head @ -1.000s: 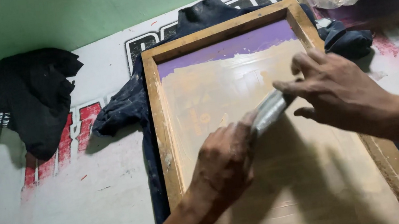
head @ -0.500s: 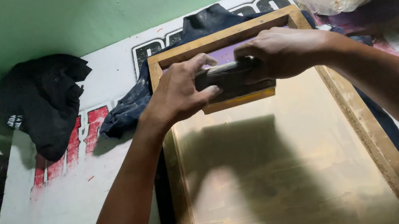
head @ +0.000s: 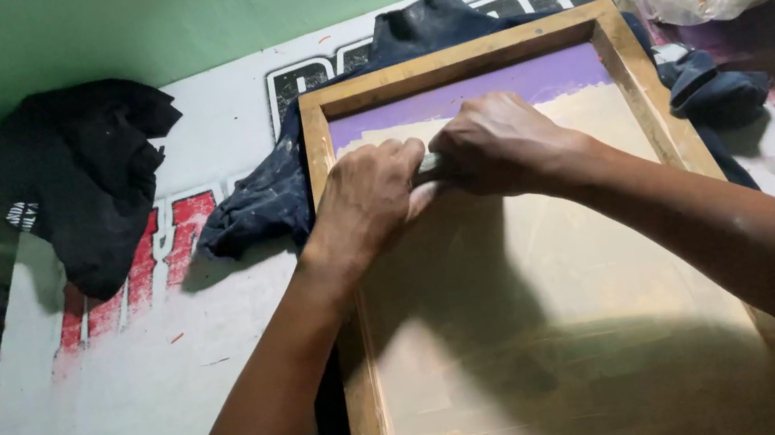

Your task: The person uses a squeegee to spread beige ink across a screen printing frame placed over a dark t-shirt. They repeatedly pull the squeegee from top to bottom to ensure even coverage. At 01:00, they use a spatula to scoop more ink from a container and apply it to the screen before resuming the squeegee strokes.

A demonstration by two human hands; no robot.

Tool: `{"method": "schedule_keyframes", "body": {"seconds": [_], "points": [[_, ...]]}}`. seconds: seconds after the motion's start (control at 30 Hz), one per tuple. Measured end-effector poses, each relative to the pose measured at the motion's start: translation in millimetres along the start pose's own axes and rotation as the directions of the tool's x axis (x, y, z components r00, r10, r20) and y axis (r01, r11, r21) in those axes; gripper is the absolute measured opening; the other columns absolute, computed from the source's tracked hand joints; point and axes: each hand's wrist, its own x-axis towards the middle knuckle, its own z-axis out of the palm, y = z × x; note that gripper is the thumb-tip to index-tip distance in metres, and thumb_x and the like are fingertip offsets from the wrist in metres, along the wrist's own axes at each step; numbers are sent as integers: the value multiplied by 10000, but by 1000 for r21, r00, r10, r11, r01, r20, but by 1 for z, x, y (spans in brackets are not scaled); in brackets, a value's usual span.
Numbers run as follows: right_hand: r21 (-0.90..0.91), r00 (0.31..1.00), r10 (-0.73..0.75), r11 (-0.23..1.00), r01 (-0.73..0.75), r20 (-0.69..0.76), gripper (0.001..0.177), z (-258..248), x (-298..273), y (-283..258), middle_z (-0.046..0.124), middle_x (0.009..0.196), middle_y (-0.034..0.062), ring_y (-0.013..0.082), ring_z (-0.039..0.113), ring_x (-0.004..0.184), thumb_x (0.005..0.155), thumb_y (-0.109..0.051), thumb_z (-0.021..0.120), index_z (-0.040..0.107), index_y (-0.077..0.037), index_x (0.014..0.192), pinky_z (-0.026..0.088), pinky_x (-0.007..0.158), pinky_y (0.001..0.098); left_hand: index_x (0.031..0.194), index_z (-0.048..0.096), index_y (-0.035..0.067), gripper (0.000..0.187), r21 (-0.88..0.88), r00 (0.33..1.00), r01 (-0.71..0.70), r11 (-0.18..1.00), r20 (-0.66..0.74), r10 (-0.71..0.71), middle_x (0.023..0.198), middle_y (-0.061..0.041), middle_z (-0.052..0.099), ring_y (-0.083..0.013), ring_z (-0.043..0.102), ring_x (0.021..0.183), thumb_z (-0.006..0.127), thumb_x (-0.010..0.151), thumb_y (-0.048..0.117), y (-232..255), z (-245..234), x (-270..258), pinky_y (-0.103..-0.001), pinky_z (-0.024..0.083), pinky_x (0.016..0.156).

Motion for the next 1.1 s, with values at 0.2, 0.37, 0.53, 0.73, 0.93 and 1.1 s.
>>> {"method": "schedule_keyframes", "body": {"seconds": [0.2, 0.37, 0.53, 0.73, 0.93, 1.1], "points": [[351, 995, 22, 936, 14, -98, 214, 6, -35, -16, 776, 857, 202, 418, 761, 794, 880, -118, 573, 760, -26, 829, 633, 742, 557, 971, 583, 161, 278, 100, 998, -56, 993, 35, 52, 765, -45, 660, -273, 724, 694, 732, 930, 392, 25, 2, -19, -408, 619, 670], [49, 989, -137, 989, 140, -53, 124, 54, -130, -63, 653, 830, 80, 291, 667, 707, 864, -205, 570, 663, -136, 909, 552, 576, 454, 828, 561, 152, 100, 180, 965, -192, 965, -142, 219, 709, -41, 527, -245, 552, 592, 622, 897, 191, 107, -8, -91, -382, 457, 522], [109, 973, -212, 973, 202, 90, 243, 34, -181, -57, 660, 898, 14, 257, 689, 708, 826, -206, 630, 627, -185, 1068, 525, 565, 438, 900, 605, 139, 158, 100, 980, -171, 980, -89, 180, 735, -56, 541, -239, 503, 595, 549, 1038, 188, 153, -27, -97, -371, 388, 506], [-79, 970, 229, 969, -236, -87, 246, -6, -127, 39, 739, 864, -10, 287, 681, 591, 944, -255, 569, 716, -357, 1112, 512, 487, 457, 1094, 615, 167, 237, 126, 936, -153, 980, -298, 184, 837, -43, 636, -309, 648, 683, 616, 993, 381, 107, 33, 41, -451, 473, 532], [-98, 964, 261, 959, -265, -59, 163, 37, -157, 57, 737, 865, -3, 279, 708, 691, 868, -256, 604, 722, -320, 961, 536, 587, 444, 1132, 649, 161, 149, 179, 895, -273, 945, -313, 318, 717, -38, 596, -237, 590, 538, 587, 996, 162, 120, 73, 44, -384, 491, 479], [170, 979, 5, 985, -40, 204, 203, 35, -244, -19, 703, 858, -48, 213, 706, 556, 840, -161, 622, 614, -231, 1031, 606, 498, 453, 1088, 633, -4, 185, -197, 930, -365, 910, -33, 366, 798, -123, 638, -272, 599, 581, 479, 1060, 93, 190, -7, -53, -418, 508, 483]]}}
